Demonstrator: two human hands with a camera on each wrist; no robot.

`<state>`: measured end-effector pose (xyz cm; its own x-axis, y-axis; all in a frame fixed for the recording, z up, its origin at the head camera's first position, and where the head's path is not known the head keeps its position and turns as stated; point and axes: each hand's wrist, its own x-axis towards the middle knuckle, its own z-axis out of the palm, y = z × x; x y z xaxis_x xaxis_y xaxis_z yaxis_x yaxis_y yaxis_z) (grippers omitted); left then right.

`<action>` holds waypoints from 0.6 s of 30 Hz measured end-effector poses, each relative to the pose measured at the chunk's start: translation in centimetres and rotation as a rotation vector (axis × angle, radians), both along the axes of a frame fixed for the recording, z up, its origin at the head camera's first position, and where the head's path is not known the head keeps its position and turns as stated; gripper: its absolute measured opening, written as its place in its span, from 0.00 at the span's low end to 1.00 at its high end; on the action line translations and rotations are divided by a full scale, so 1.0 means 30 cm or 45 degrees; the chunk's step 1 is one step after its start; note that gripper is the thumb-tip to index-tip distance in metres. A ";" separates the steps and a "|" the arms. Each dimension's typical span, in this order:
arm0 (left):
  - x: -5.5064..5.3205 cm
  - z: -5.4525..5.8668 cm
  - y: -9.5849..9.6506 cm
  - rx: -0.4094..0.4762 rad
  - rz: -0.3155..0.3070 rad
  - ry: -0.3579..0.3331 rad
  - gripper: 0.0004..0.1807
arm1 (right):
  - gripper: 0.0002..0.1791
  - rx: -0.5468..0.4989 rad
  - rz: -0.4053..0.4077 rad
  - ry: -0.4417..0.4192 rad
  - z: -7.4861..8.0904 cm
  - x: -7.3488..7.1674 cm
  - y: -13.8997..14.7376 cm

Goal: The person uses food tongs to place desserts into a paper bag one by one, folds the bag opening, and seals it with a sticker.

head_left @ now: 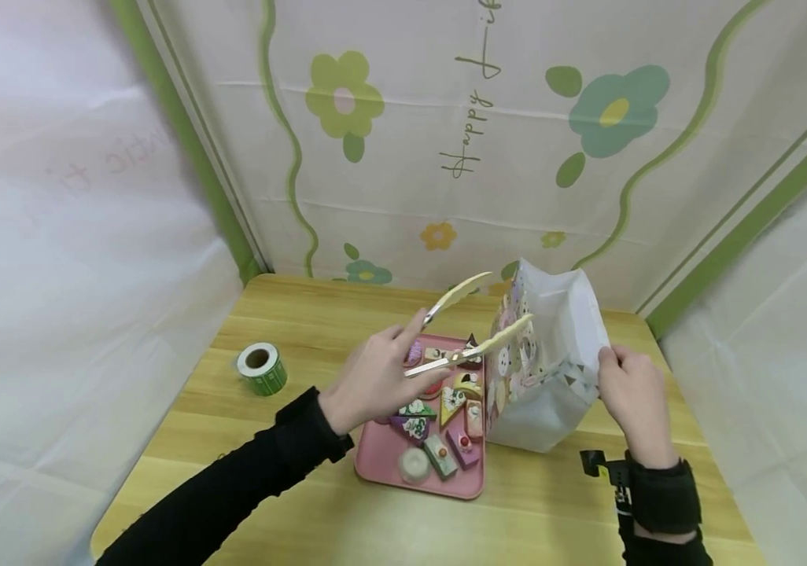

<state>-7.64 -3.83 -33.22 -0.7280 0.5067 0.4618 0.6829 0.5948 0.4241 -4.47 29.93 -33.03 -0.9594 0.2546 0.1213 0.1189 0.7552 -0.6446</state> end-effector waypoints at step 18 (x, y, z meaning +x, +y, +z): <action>0.122 -0.277 -0.302 -0.112 0.343 -0.296 0.47 | 0.26 0.042 0.010 0.025 -0.003 -0.001 -0.005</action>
<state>-3.97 -12.88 -41.54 -0.9213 0.3126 0.2313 0.3878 0.7813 0.4890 -4.50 29.77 -33.13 -0.9586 0.2429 0.1485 0.1005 0.7768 -0.6217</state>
